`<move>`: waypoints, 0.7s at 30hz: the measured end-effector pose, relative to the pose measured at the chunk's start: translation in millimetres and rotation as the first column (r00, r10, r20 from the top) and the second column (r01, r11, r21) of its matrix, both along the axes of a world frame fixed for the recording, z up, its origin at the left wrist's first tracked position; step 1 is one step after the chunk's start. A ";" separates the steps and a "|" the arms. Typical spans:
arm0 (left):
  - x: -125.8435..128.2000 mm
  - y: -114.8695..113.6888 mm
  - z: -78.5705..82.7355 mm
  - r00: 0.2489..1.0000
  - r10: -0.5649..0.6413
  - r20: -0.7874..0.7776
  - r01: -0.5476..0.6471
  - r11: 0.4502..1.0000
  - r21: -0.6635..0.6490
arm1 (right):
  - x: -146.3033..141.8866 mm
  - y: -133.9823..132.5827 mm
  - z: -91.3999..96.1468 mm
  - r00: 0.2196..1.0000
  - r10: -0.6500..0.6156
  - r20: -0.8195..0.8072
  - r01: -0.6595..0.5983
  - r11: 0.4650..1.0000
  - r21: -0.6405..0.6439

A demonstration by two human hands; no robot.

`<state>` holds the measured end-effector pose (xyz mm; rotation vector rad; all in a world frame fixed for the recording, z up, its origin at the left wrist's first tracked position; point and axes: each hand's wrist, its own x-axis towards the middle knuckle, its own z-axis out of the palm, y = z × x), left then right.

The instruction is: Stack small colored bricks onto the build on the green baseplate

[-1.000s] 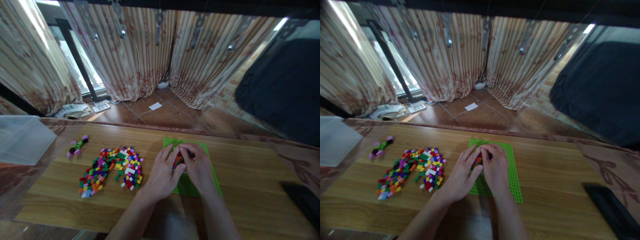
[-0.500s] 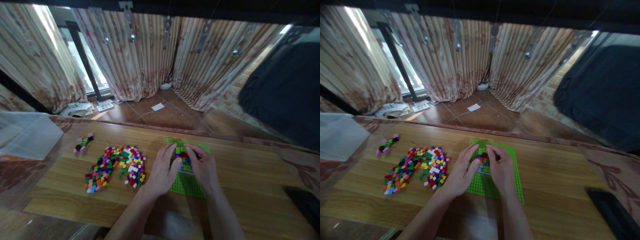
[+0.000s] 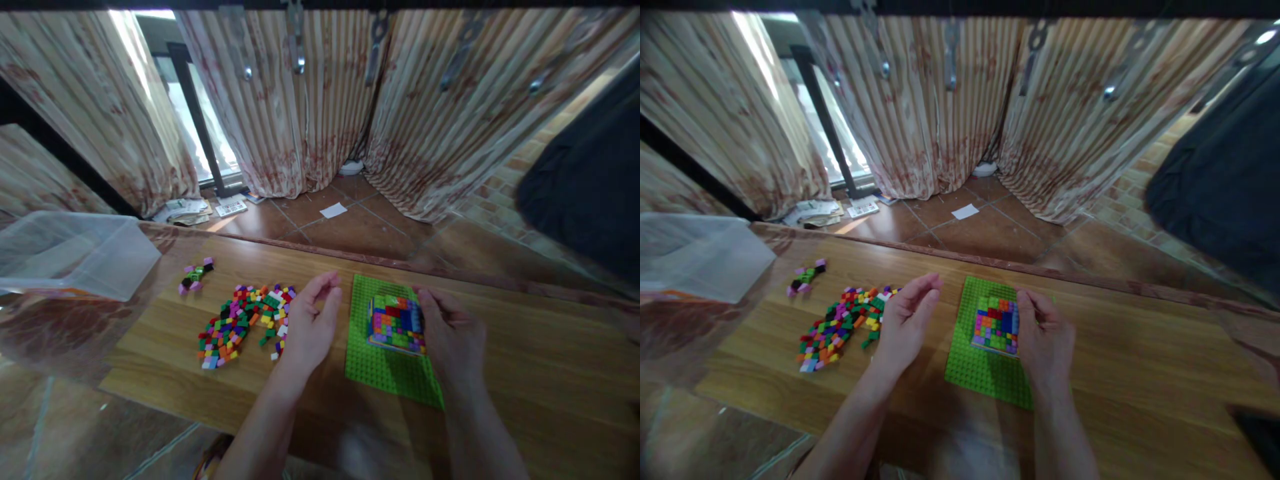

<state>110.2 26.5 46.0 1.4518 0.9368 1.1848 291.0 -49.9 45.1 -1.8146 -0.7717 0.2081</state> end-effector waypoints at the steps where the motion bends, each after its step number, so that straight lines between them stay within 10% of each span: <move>1: -4.5 1.7 3.3 1.000 0.014 0.011 -0.014 1.000 -0.013 | 0.5 0.2 -0.9 1.000 -0.023 0.007 0.023 1.000 0.008; 8: -41.0 19.4 15.4 0.969 0.208 0.135 -0.192 0.974 -0.123 | -26.1 -6.3 18.3 0.948 -0.097 0.304 0.028 0.975 0.221; 12: -54.3 24.0 14.2 0.961 0.233 0.151 -0.212 0.966 -0.145 | -72.7 -12.6 25.7 0.877 0.246 0.412 -0.329 0.934 0.143; 15: -62.7 24.2 12.1 0.963 0.237 0.126 -0.221 0.967 -0.129 | -102.2 -11.5 14.1 0.721 0.551 0.420 -0.603 0.798 -0.014; 21: -84.3 27.3 8.3 0.972 0.234 -0.003 -0.234 0.969 -0.077 | -120.5 -4.5 -9.8 0.662 0.673 0.329 -0.656 0.733 -0.180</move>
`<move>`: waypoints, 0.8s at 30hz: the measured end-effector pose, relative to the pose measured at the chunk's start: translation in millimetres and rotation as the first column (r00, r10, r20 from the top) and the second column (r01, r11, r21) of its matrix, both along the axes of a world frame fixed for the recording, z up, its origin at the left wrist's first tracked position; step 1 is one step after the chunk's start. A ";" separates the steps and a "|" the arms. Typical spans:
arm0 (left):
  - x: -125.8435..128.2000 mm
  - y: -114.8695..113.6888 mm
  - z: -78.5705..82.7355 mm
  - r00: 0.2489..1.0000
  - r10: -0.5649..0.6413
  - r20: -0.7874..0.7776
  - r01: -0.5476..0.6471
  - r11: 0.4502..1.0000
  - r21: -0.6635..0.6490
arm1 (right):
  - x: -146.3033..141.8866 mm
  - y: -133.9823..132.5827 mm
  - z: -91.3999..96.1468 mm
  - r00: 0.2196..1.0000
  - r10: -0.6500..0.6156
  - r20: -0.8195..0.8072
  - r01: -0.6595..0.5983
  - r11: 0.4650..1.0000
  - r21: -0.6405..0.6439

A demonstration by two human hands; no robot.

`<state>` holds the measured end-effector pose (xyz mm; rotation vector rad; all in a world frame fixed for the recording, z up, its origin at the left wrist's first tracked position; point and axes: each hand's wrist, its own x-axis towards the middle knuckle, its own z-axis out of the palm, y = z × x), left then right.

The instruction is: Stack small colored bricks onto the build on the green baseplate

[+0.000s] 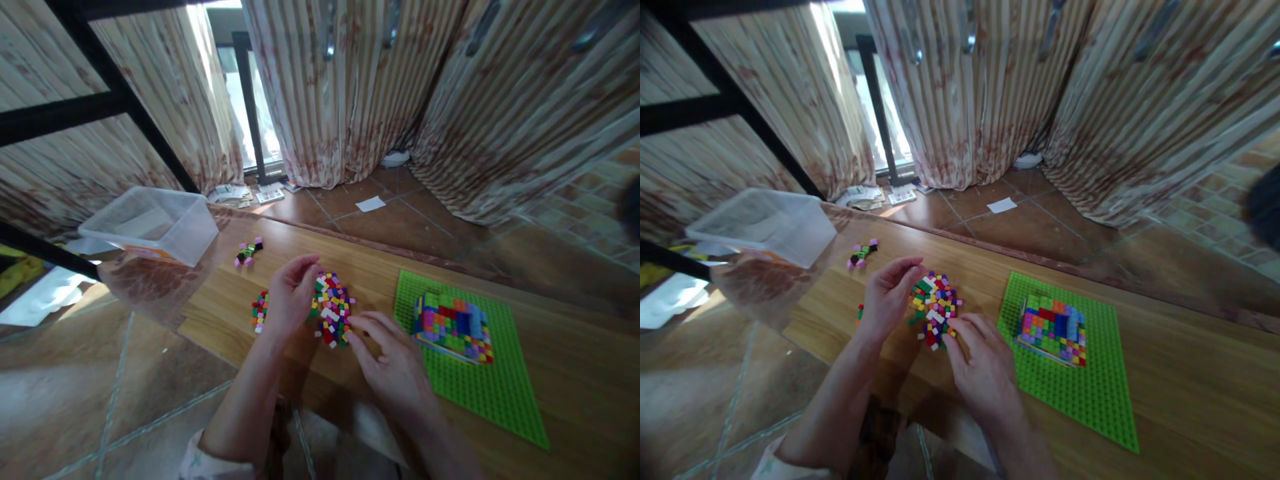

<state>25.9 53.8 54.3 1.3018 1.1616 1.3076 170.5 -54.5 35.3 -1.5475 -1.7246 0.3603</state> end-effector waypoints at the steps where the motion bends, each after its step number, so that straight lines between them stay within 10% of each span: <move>1: -3.3 0.5 -0.5 1.000 -0.004 -0.023 0.004 1.000 0.000 | -0.9 1.5 -1.9 1.000 -0.002 0.004 0.002 1.000 -0.002; 24: -33.1 -5.9 -0.2 0.825 -0.118 -0.552 0.152 0.988 0.016 | -24.2 23.8 -8.1 0.986 -0.060 0.153 0.077 0.991 -0.110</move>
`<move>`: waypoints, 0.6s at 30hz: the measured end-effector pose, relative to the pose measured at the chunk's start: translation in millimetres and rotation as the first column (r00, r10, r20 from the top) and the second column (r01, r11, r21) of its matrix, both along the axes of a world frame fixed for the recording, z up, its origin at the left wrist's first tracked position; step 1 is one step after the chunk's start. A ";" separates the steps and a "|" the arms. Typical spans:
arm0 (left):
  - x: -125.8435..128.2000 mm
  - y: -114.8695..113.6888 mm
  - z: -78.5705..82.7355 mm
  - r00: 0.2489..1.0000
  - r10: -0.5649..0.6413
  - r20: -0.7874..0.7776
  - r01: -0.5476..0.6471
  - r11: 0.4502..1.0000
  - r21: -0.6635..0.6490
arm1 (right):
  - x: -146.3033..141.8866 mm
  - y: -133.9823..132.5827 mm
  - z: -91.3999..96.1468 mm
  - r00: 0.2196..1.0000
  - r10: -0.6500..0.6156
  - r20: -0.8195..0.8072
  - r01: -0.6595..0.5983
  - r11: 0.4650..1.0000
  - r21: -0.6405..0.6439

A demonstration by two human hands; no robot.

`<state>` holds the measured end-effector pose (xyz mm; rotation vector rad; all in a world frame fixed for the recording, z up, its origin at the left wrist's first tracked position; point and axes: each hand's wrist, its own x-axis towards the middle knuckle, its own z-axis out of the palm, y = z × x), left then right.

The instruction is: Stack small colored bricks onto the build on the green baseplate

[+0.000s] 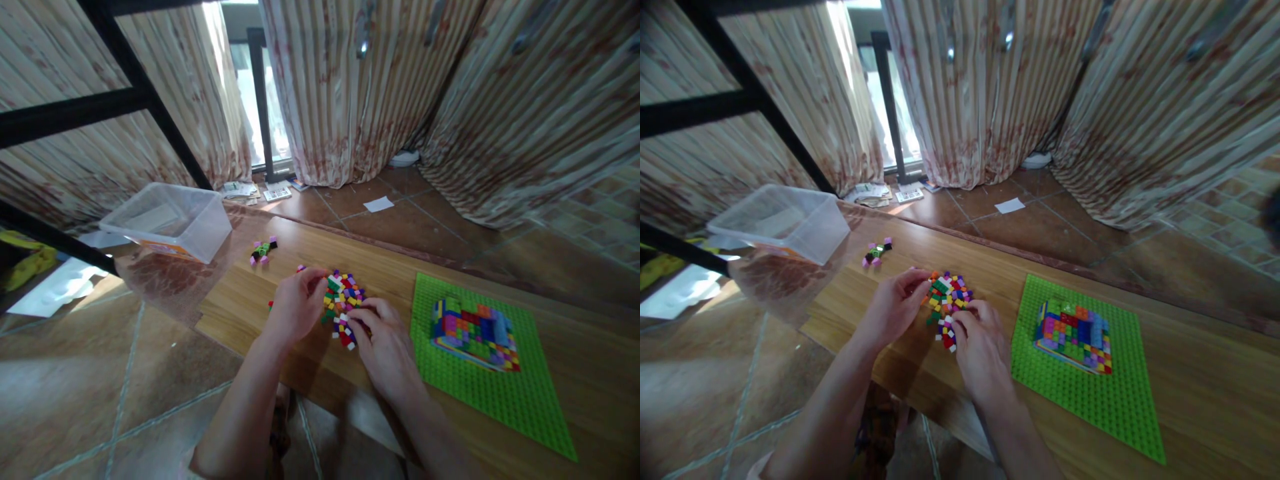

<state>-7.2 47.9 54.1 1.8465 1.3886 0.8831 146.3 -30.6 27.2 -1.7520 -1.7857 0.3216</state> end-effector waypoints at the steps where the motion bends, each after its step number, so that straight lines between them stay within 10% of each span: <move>1: 0.8 -0.3 0.9 1.000 0.007 -0.022 -0.007 1.000 0.000 | 0.9 0.2 -0.2 1.000 0.002 -0.019 -0.002 1.000 -0.001; 18: 26.1 1.4 -3.2 0.812 0.061 -0.580 0.120 0.956 0.269 | 7.9 0.2 -4.2 0.994 -0.008 -0.113 0.010 1.000 0.023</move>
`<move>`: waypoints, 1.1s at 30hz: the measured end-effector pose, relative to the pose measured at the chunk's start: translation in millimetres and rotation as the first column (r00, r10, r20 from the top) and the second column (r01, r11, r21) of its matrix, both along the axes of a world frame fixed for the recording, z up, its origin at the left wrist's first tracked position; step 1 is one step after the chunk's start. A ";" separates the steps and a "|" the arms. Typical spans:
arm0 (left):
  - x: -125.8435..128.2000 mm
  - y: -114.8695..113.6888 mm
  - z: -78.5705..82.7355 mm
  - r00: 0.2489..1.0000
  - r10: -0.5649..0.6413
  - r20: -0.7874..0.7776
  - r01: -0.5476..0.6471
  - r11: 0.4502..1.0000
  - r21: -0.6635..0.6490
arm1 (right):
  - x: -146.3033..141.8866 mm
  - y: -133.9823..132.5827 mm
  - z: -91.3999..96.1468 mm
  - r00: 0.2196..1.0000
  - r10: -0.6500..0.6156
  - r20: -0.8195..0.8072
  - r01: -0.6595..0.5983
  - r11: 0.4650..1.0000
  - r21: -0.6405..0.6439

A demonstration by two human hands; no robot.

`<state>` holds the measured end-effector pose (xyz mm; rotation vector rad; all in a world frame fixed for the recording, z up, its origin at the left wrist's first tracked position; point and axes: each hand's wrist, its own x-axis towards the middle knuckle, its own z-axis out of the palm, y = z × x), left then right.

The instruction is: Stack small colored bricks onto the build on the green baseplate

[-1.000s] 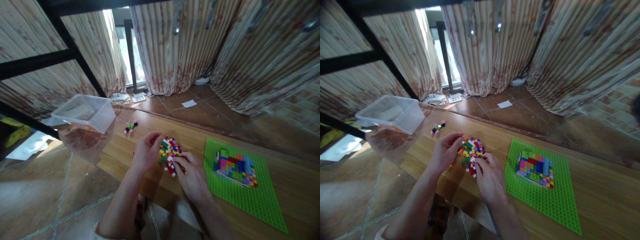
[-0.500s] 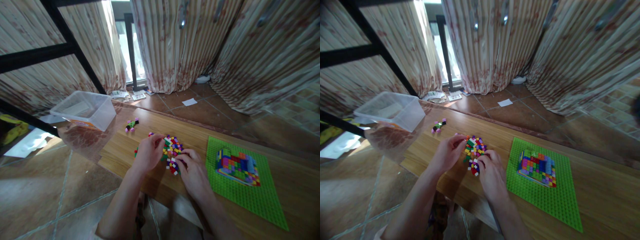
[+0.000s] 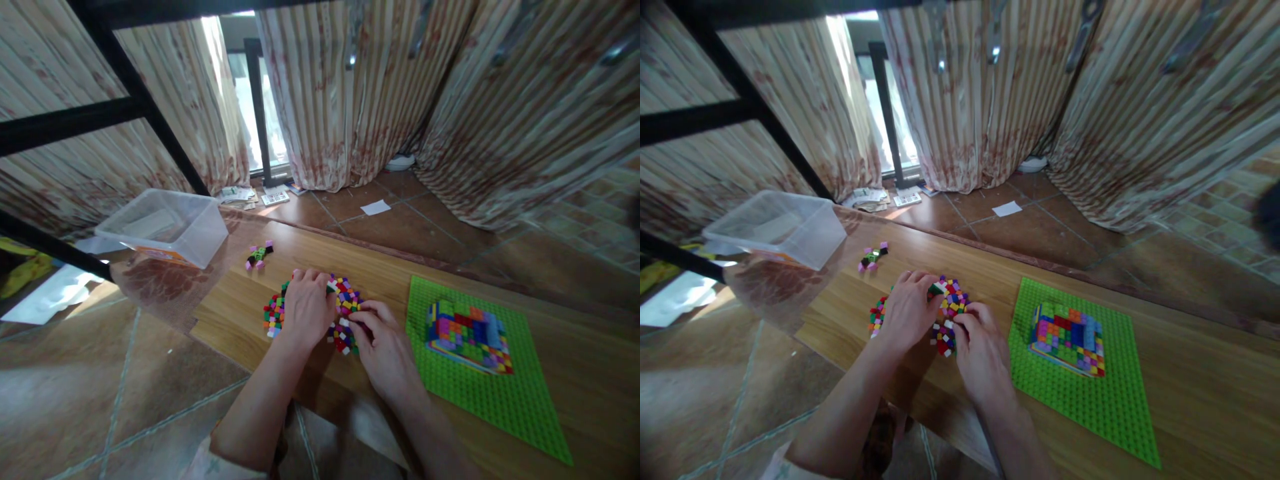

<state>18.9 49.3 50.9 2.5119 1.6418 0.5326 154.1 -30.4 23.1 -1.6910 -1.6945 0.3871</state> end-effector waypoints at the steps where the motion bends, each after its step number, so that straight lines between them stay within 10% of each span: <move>1: 0.7 0.3 0.3 1.000 -0.004 -0.007 0.004 1.000 -0.003 | 0.6 -0.4 0.0 1.000 0.000 -0.008 0.000 1.000 0.000; 15: 4.1 -0.8 0.6 0.994 -0.082 0.071 0.089 0.992 -0.094 | 3.2 -0.1 2.5 0.999 -0.006 -0.046 0.005 1.000 -0.018; 33: 10.8 6.7 -3.8 0.955 0.093 0.283 -0.078 0.995 -0.064 | 7.0 -2.4 6.8 0.997 -0.025 -0.070 0.026 1.000 0.016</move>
